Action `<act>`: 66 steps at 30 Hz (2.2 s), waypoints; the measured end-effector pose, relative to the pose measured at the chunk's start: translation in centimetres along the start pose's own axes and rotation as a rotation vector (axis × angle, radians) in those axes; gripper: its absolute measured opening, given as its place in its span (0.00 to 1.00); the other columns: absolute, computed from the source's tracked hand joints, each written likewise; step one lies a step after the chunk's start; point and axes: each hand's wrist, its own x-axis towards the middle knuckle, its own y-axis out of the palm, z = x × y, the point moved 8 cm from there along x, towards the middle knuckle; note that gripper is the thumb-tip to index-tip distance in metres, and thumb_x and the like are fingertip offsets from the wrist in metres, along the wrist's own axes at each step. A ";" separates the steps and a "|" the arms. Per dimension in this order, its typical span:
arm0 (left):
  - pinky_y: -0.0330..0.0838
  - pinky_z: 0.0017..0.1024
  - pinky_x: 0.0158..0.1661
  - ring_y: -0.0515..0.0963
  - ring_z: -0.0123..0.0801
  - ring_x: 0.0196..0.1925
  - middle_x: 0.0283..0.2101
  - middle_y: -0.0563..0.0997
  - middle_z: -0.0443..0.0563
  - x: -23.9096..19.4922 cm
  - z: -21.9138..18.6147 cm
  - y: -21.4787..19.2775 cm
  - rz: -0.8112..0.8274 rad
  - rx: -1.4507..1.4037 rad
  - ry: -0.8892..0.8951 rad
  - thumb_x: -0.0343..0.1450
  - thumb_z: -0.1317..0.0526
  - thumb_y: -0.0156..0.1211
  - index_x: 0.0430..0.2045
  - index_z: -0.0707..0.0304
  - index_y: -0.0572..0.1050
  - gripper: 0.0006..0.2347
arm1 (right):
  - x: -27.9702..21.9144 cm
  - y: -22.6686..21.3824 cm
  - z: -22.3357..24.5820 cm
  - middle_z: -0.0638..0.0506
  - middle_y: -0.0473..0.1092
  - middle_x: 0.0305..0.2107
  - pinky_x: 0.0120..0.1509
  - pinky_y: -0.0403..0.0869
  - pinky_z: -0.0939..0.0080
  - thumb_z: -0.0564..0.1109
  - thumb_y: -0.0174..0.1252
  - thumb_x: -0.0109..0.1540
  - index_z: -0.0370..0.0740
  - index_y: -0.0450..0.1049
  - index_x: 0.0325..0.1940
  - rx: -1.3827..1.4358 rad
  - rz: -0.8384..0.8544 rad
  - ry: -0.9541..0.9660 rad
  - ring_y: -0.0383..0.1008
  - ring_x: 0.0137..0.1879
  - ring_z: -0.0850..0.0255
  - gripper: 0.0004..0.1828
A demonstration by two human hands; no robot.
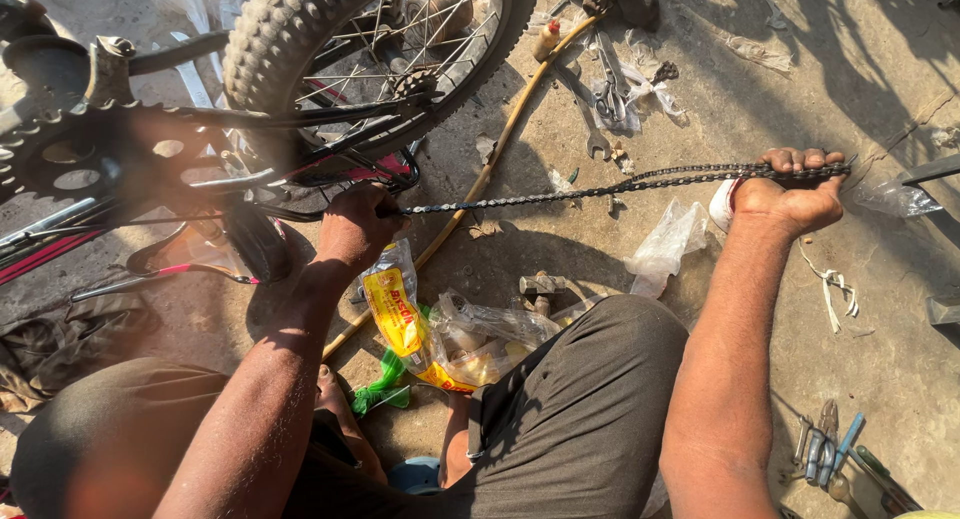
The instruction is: The person repairs a bicycle chain by hammering a master link pin into place, then installs the chain onto the bicycle's gears and pedals. The person uses a hammer and a small metal block to secure the chain link.
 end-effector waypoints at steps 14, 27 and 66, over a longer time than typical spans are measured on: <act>0.78 0.36 0.42 0.84 0.46 0.40 0.39 0.83 0.59 0.1 0.5 -0.2 -0.152 -0.151 0.151 0.64 0.67 0.70 0.36 0.66 0.82 0.09 | -2.5 1.3 -0.1 0.54 0.64 0.21 0.26 0.62 0.63 0.52 0.36 0.73 0.41 0.71 0.39 -0.092 -0.013 -0.046 0.59 0.22 0.64 0.21; 0.78 0.35 0.41 0.86 0.43 0.40 0.39 0.85 0.59 -0.2 0.1 -0.7 -0.117 -0.157 0.048 0.65 0.64 0.71 0.37 0.65 0.83 0.10 | -2.7 2.2 -1.6 0.53 0.63 0.21 0.28 0.62 0.61 0.53 0.38 0.73 0.45 0.70 0.41 -0.195 0.091 0.008 0.58 0.23 0.62 0.18; 0.79 0.31 0.45 0.85 0.29 0.41 0.39 0.87 0.55 -7.8 -18.0 -13.6 0.164 -0.413 0.250 0.71 0.60 0.66 0.42 0.69 0.80 0.12 | -42.2 25.2 -14.1 0.52 0.76 0.33 0.42 0.75 0.69 0.40 0.69 0.63 0.35 0.78 0.45 -1.125 1.776 -0.097 0.76 0.38 0.69 0.09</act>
